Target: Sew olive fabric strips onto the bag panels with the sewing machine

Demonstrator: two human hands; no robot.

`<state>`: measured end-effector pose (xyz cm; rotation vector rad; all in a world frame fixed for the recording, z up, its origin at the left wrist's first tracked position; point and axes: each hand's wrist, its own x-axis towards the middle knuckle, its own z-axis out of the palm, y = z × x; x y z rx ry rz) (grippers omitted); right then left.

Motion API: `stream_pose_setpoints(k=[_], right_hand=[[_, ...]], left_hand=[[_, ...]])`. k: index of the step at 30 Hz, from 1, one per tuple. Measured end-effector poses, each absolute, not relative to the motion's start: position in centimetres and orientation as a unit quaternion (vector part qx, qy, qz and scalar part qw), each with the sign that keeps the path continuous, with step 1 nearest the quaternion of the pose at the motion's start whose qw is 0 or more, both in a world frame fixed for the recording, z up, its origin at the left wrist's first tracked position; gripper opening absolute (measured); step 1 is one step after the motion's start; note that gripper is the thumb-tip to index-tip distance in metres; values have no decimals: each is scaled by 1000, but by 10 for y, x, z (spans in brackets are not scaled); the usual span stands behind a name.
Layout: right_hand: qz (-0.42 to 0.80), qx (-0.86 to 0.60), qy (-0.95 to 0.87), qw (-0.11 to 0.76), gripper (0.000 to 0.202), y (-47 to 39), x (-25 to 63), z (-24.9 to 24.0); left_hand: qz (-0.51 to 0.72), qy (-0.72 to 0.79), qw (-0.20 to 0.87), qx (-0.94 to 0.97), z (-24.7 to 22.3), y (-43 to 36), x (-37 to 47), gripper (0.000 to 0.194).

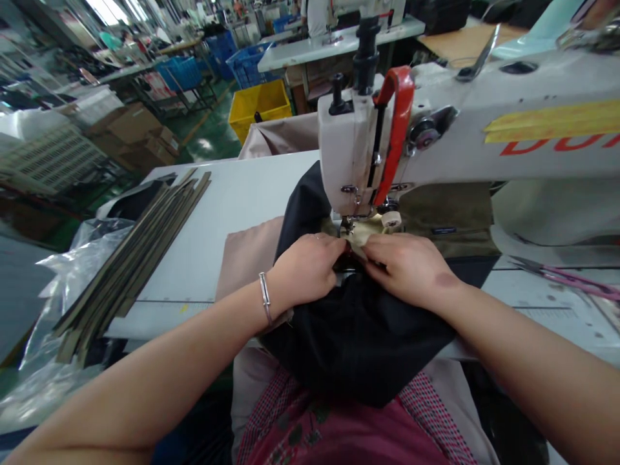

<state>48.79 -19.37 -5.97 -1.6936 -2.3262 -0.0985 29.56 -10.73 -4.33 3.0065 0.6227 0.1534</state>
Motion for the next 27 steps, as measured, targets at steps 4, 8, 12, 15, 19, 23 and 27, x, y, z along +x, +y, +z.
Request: stream_pose_setpoints(k=[4, 8, 12, 15, 19, 23, 27], right_hand=[[-20, -546, -811, 208, 15, -189, 494, -64], [26, -536, -805, 254, 18, -186, 499, -65], [41, -546, -796, 258, 16, -186, 498, -65], [43, -551, -785, 279, 21, -185, 495, -66], [46, -553, -774, 304, 18, -184, 493, -69], [48, -546, -773, 320, 7, -183, 494, -70], [41, -542, -777, 318, 8, -183, 496, -70]], left_hand=[[97, 190, 133, 968, -50, -97, 296, 22], [119, 187, 230, 947, -52, -86, 297, 19], [124, 194, 250, 940, -52, -86, 297, 20], [123, 196, 260, 937, -53, -87, 297, 20], [133, 196, 272, 933, -56, -88, 297, 17], [150, 190, 269, 932, -59, -89, 297, 16], [161, 186, 271, 930, -60, -89, 296, 16]])
